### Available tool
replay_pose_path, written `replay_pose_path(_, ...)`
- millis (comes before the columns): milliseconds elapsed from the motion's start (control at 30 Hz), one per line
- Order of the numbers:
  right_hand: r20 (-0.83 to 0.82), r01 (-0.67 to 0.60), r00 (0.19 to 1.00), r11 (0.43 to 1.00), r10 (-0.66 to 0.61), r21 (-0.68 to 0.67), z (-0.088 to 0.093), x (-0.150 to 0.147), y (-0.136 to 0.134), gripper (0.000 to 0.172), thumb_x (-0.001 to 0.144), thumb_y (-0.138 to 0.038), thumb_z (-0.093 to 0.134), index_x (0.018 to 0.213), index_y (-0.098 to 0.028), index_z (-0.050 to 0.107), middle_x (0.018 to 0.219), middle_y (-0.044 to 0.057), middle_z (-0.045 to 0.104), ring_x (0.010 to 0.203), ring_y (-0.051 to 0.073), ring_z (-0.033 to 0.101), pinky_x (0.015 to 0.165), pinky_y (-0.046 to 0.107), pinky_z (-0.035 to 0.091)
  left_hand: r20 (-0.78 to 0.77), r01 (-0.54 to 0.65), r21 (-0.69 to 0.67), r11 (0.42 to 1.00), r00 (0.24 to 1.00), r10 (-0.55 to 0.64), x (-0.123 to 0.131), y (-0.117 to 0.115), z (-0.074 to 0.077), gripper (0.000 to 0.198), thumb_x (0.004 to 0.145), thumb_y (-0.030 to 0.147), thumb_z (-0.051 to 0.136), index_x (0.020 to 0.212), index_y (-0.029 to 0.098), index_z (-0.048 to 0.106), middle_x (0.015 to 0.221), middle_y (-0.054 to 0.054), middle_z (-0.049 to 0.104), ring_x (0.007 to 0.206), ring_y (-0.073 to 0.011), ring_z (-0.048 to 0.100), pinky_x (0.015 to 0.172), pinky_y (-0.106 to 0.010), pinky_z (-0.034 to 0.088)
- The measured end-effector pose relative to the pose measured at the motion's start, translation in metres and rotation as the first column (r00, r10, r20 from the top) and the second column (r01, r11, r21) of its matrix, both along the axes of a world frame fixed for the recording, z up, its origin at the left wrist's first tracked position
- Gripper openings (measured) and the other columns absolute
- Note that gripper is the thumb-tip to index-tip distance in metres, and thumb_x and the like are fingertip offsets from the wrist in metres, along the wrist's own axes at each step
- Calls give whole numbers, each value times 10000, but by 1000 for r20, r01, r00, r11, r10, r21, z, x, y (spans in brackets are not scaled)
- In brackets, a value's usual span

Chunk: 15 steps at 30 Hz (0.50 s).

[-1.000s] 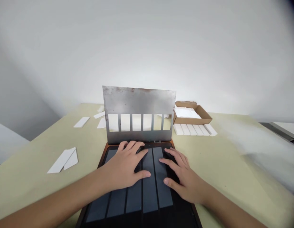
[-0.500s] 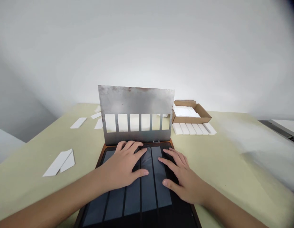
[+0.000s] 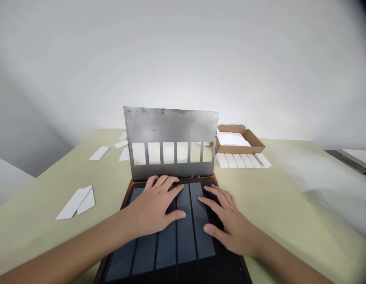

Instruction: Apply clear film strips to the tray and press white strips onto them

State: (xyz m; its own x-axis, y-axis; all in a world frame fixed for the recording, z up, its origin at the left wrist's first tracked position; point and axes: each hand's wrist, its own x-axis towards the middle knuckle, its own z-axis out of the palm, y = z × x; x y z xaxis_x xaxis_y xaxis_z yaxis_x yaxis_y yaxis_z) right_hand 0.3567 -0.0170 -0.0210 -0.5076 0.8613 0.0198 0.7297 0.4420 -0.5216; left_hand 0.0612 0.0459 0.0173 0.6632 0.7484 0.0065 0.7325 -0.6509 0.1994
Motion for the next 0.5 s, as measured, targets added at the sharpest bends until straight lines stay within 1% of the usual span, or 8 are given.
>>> replay_pose_path(333,-2,3,1000,1000,-3,-31,0,-1,1,647,1036,-608,536,1622,-402,351,1739,43,188,1612,364,97,1284,646,232,12,3,3,1000,1000,-3,-3,0,-1,700,1012,726,476,1544,273,531,1553,-137,514,1429,-402,449,1171,-611,279)
replay_pose_path(500,-13,7,1000,1000,-7,-13,-1,-1,2,638,1040,-600,533,1618,-395,359,1737,50,203,1612,363,112,1281,654,230,0,1,8,1000,1000,-1,-4,-1,-1,701,1003,724,501,1537,273,540,1562,-144,502,1426,-403,451,1174,-618,277)
